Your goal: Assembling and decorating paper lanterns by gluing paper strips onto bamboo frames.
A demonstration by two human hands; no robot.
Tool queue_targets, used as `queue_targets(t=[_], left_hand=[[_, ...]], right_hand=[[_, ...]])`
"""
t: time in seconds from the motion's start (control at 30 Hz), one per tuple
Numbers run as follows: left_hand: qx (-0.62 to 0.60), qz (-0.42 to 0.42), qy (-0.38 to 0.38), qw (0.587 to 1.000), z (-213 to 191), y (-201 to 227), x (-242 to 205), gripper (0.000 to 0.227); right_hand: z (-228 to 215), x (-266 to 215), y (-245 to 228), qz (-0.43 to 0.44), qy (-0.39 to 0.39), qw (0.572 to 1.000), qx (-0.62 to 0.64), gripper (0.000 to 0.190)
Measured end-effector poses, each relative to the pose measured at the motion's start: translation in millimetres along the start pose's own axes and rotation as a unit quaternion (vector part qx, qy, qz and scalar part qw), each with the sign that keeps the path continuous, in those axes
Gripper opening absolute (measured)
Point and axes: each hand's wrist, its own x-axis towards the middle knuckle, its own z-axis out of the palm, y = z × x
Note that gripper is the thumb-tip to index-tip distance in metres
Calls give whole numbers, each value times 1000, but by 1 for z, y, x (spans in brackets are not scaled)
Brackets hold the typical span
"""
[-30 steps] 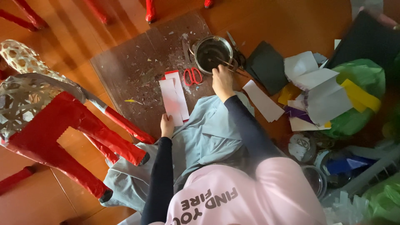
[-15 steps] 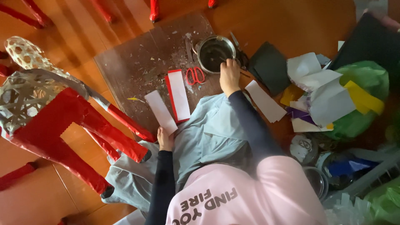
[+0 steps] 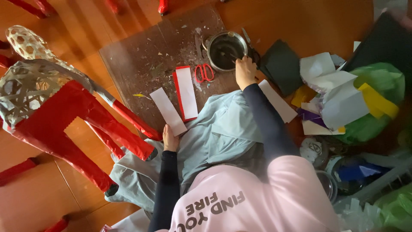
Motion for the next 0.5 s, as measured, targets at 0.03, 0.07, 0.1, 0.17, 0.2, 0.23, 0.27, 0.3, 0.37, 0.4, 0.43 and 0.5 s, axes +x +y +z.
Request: queue_targets(t=[0.03, 0.07, 0.1, 0.17, 0.2, 0.23, 0.27, 0.3, 0.37, 0.4, 0.43, 0.5], left_hand=[[0, 0, 0, 1000, -2, -1, 0, 37], [6, 4, -12, 1000, -3, -2, 1, 36], [12, 9, -24, 1000, -5, -3, 1, 35], [20, 0, -4, 1000, -2, -1, 0, 34], [29, -8, 16, 999, -1, -1, 0, 32], [28, -8, 16, 999, -1, -1, 1, 32], [24, -4, 13, 1000, 0, -1, 1, 32], [20, -1, 12, 1000, -1, -3, 1, 33], [21, -2, 10, 1000, 0, -2, 1, 33], [23, -3, 7, 1000, 1, -2, 1, 33], [22, -2, 10, 1000, -1, -3, 1, 33], [14, 7, 5, 1000, -4, -5, 0, 32]], right_hand=[[-4, -1, 0, 0, 0, 1000, 0, 14], [-9, -3, 0, -3, 5, 1000, 5, 14], [-13, -4, -1, -6, 12, 1000, 10, 15], [13, -2, 11, -6, -17, 999, 36, 15], [27, -2, 17, -7, -45, 997, 62, 14], [11, -3, 15, -8, -45, 997, 62, 14], [-4, -4, 13, -25, -26, 997, 62, 17], [-19, -7, 11, -43, -8, 997, 62, 21], [-21, -4, 13, -35, -4, 999, 35, 16], [-21, -2, 13, -26, 0, 1000, 8, 10], [-21, -2, 15, -28, -1, 1000, 9, 10], [-20, -1, 18, -26, 78, 996, 47, 13]])
